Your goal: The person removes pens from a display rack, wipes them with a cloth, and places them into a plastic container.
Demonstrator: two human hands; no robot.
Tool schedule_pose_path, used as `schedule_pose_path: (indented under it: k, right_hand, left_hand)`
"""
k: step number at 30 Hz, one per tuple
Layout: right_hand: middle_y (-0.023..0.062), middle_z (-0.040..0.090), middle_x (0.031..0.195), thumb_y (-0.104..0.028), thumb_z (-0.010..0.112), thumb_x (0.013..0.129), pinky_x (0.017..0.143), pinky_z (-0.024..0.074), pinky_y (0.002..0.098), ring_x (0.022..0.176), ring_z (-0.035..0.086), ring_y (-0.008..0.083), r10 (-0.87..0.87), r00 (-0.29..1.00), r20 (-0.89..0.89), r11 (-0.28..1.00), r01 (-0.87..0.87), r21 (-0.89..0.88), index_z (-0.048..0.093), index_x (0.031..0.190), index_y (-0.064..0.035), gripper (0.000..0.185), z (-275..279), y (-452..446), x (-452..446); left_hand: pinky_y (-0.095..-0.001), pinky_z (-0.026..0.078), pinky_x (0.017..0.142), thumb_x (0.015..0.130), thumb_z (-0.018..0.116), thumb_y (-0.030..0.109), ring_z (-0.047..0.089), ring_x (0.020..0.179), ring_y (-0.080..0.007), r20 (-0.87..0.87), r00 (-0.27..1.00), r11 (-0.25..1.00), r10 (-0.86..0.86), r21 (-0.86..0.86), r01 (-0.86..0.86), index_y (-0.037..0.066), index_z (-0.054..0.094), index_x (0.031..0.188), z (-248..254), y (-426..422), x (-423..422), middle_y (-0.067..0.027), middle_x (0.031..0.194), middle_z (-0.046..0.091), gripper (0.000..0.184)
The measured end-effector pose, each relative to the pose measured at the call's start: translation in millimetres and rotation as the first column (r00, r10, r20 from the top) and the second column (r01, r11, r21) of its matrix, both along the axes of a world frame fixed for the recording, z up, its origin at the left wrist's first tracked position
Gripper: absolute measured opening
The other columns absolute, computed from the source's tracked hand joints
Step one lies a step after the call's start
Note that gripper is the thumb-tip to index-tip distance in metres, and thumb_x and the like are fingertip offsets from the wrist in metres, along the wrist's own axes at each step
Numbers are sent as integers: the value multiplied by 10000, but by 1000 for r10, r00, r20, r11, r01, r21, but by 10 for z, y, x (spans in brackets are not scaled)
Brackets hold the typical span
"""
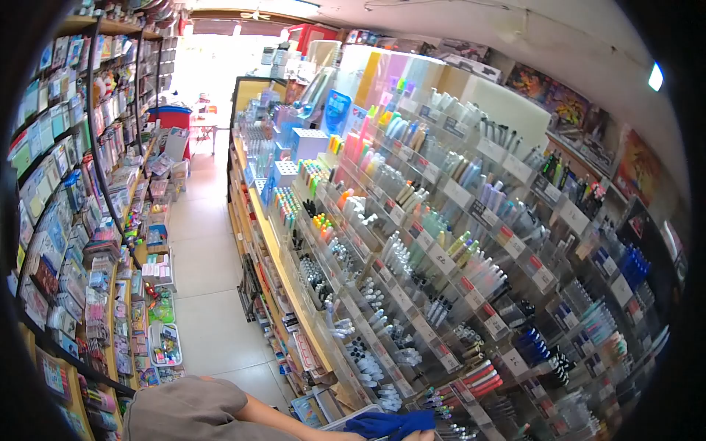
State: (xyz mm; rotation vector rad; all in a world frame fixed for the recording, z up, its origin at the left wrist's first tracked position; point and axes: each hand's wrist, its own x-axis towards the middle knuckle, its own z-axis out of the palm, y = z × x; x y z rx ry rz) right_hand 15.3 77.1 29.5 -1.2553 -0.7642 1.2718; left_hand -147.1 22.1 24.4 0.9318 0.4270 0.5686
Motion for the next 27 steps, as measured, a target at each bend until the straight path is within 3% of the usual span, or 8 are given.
schedule_pose_path:
  k: [4, 5, 8, 11, 17, 18, 21, 27]
  right_hand:
    - [75, 547, 843, -164, 381, 906, 698, 481, 339, 766, 566, 189, -51, 993, -109, 996, 59, 66, 474, 965, -50, 158, -8, 96, 14]
    - [81, 573, 821, -301, 301, 935, 699, 486, 372, 736, 578, 218, 24, 996, -85, 995, -16, 99, 489, 955, -78, 293, 3, 121, -19]
    - [41, 592, 845, -369, 407, 906, 766, 461, 350, 818, 566, 193, 138, 907, -399, 989, -148, 6, 545, 887, -116, 289, 58, 210, -38]
    - [142, 611, 957, -428, 392, 892, 836, 459, 422, 903, 582, 272, 261, 737, -623, 946, -324, 13, 562, 985, -18, 454, 173, 157, -106]
    - [142, 597, 981, -344, 402, 894, 833, 467, 435, 913, 583, 292, 402, 759, -512, 905, -416, 93, 525, 1068, 1, 406, 319, 11, -167]
    - [120, 597, 981, -193, 429, 890, 808, 480, 391, 890, 593, 259, 379, 814, -440, 921, -376, 97, 514, 1093, -11, 285, 198, -43, -168]
    - [44, 589, 910, 11, 516, 816, 688, 469, 266, 772, 564, 126, 269, 948, -169, 960, -278, -31, 536, 972, -22, 160, -70, -182, -167]
    - [24, 600, 829, -22, 556, 811, 657, 456, 255, 731, 554, 102, 61, 974, -217, 996, -44, 80, 566, 897, -21, 86, -46, -106, -193]
  left_hand:
    - [-238, 338, 471, 887, 518, 258, 405, 485, -89, 60, 998, 999, -9, 43, 6, 68, 528, 692, -101, 115, 14, 13, 538, 444, 272]
    - [-228, 349, 496, 885, 520, 277, 431, 513, -88, 147, 989, 1000, -26, 11, 24, 73, 538, 700, -264, 167, 39, 9, 553, 461, 277]
    - [-249, 354, 606, 899, 484, 281, 438, 588, -119, 389, 901, 948, -189, -167, 271, 68, 464, 863, -389, 257, 1, 22, 570, 388, 217]
    - [-262, 349, 634, 894, 480, 296, 419, 579, -120, 554, 812, 898, -186, -240, 370, 79, 459, 860, -343, 292, -46, 45, 540, 344, 220]
    - [-281, 332, 652, 897, 471, 285, 397, 562, -99, 653, 729, 830, -208, -277, 485, 101, 448, 850, -317, 354, -25, 64, 537, 356, 192]
    - [-281, 331, 650, 899, 466, 282, 391, 559, -97, 656, 729, 824, -198, -292, 486, 98, 450, 851, -308, 366, -15, 63, 542, 359, 190]
    - [-285, 329, 644, 906, 452, 267, 376, 551, -108, 579, 801, 843, -150, -348, 409, 85, 467, 862, -337, 397, 3, 53, 553, 359, 188]
    - [-305, 400, 640, 911, 464, 228, 488, 599, -160, 64, 994, 990, -90, -99, 96, 34, 493, 870, -412, 398, 61, 8, 568, 381, 200]
